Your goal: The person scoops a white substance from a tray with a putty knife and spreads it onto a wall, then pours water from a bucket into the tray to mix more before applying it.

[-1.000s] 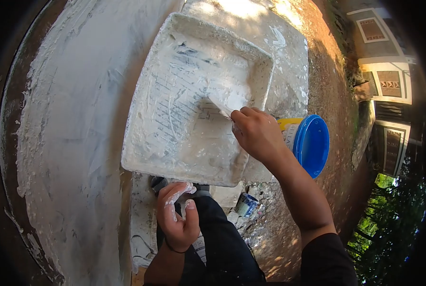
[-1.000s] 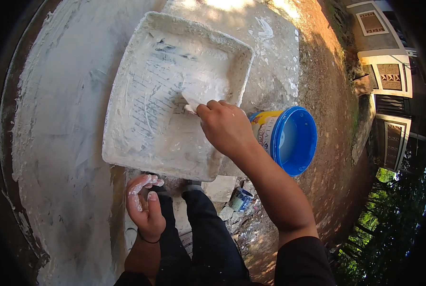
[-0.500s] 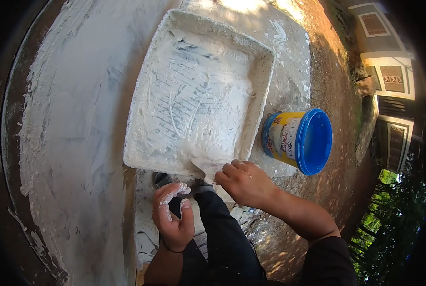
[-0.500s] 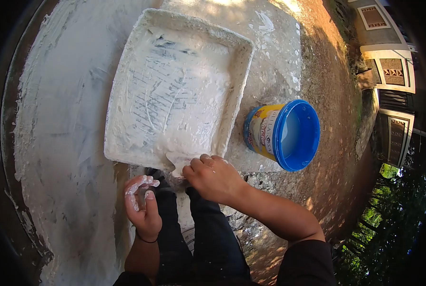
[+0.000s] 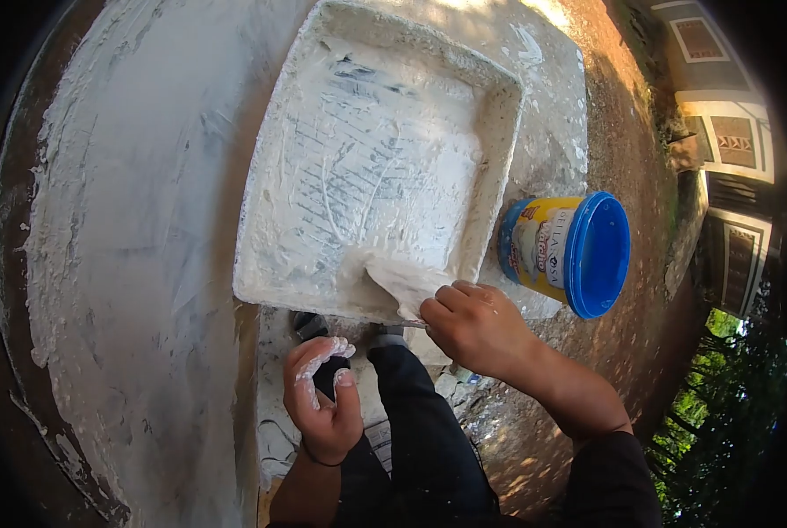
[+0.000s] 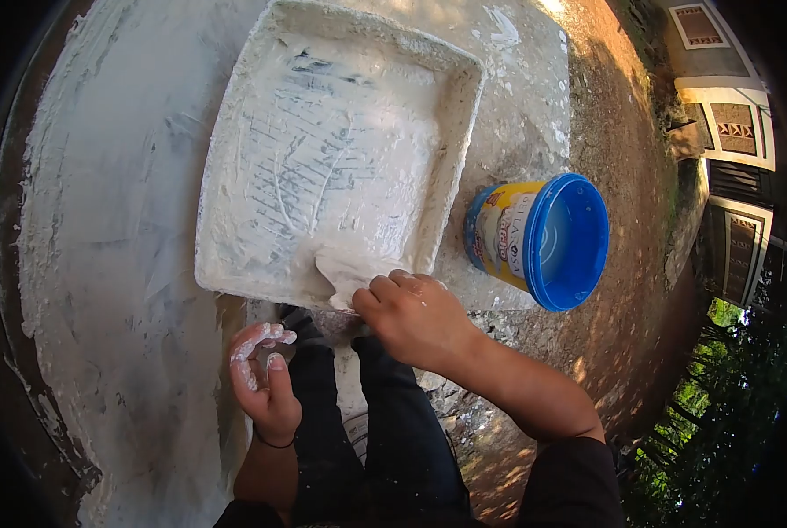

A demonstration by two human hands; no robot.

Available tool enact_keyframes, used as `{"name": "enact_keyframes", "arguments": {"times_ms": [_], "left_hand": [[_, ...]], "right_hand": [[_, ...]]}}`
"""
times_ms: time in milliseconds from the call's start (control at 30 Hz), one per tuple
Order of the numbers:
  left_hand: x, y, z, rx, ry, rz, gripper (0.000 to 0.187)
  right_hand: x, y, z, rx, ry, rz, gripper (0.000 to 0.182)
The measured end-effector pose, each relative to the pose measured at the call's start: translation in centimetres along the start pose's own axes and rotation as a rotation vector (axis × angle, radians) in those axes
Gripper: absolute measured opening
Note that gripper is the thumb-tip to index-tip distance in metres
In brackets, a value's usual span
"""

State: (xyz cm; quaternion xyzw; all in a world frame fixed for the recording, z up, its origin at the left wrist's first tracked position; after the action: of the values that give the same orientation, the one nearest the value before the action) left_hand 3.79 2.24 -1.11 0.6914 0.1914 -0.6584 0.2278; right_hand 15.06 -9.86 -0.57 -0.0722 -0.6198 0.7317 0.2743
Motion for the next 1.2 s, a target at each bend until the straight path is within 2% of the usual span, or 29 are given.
{"name": "enact_keyframes", "arguments": {"times_ms": [67,267,400,467,533,600,633,800,1033,1200], "left_hand": [[0.1,-0.1,0.0,0.005,-0.012,-0.016,0.027],[0.1,0.3,-0.1,0.010,-0.014,-0.011,0.027],[0.1,0.6,-0.4,0.012,-0.018,-0.004,0.027],[0.2,0.6,-0.2,0.007,-0.023,-0.014,0.027],[0.3,0.5,-0.6,0.001,-0.011,-0.024,0.027],[0.5,0.3,-0.4,0.003,-0.024,-0.013,0.027],[0.5,0.4,-0.2,0.008,-0.031,-0.012,0.027],[0.6,0.6,-0.6,0.015,-0.022,-0.015,0.027],[0.7,1.1,-0.9,0.014,-0.006,-0.007,0.027],[0.8,1.3,-1.4,0.026,-0.005,-0.009,0.026]], "right_hand": [[-1.3,0.0,-0.2,-0.097,0.044,-0.021,0.015],[-3.3,-1.8,-1.0,-0.130,0.152,-0.016,0.015],[-1.2,-1.0,-1.3,-0.079,0.077,-0.096,0.015],[0.3,0.6,-0.8,-0.007,0.005,-0.074,0.015],[1.3,-0.5,-0.2,-0.019,-0.040,-0.016,0.015],[2.1,-0.4,0.4,0.078,-0.072,-0.059,0.012],[1.2,0.9,0.2,0.077,-0.028,-0.053,0.011],[0.6,-0.6,0.3,0.061,0.000,-0.083,0.010],[0.7,0.5,0.2,0.018,-0.064,-0.090,0.018],[1.2,-0.7,0.1,0.024,-0.066,-0.132,0.014]]}}
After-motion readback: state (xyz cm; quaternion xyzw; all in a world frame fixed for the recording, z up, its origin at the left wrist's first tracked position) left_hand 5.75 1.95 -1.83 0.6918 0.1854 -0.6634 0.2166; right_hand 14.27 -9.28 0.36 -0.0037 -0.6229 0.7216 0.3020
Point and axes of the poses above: each hand's wrist, its own z-axis away from the middle knuckle, its own y-axis out of the palm, x = y × z, the point moved 10 cm from there along -z, towards the middle knuckle, and after that the axes turned 12 degrees about z, right-handed, at the moved point
